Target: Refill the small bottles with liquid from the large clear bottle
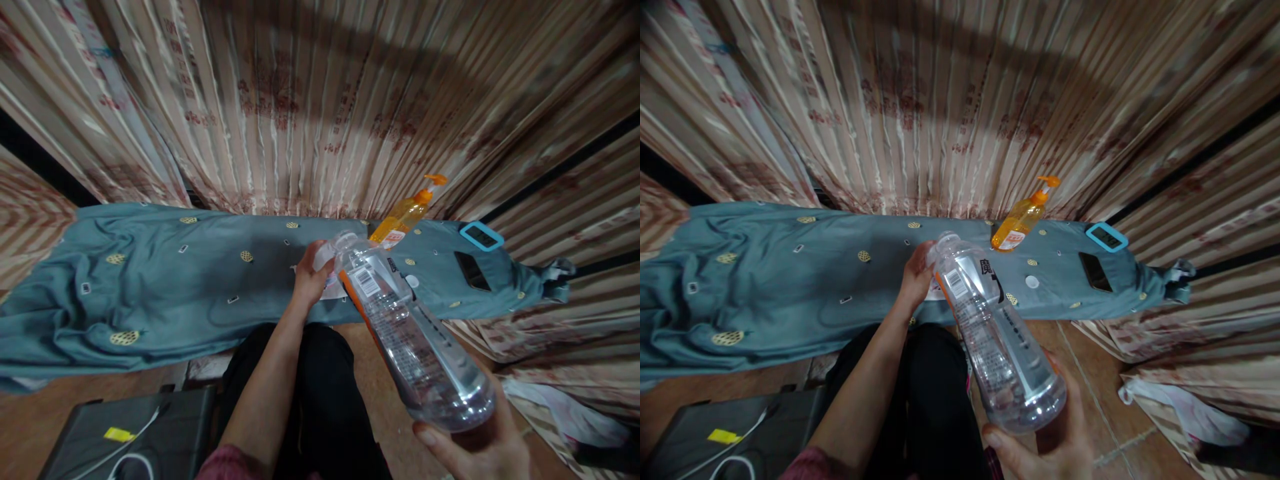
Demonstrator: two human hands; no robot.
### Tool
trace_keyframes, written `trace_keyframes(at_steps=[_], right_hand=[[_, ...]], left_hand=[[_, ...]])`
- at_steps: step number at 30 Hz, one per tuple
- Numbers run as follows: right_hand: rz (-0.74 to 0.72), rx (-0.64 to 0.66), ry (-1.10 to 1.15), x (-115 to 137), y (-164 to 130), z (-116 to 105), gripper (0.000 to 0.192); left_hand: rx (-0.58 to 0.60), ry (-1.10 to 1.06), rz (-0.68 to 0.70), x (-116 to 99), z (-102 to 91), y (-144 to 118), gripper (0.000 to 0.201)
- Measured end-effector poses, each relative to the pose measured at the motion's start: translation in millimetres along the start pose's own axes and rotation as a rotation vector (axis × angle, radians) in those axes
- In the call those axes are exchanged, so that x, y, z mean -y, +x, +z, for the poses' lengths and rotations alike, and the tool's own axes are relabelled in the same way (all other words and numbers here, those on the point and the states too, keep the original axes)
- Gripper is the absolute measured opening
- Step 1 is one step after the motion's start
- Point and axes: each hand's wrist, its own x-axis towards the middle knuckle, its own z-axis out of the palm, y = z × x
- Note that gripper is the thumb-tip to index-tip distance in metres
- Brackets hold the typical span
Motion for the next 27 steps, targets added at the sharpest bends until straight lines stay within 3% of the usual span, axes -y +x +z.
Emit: trace_keyframes(at_steps=[9,20,27], right_hand=[[0.034,0.009,0.002,-2.5,0.4,-1.9,0.086],[-0.07,0.039,-0.052,-8.0,1.4,-5.3,0.086],[-0.012,0.034,-0.036,-8.3,0.3,-5.6,0.088]], left_hand=[[0.005,0.008,-0.007,-1.2,-0.4,-0.6,0.033],[0.001,-0.011,-0.02,0.3,0.1,-0.6,0.034],[-0.007,-0.012,-0.044,-4.5,1.0,-0.6,0.033]])
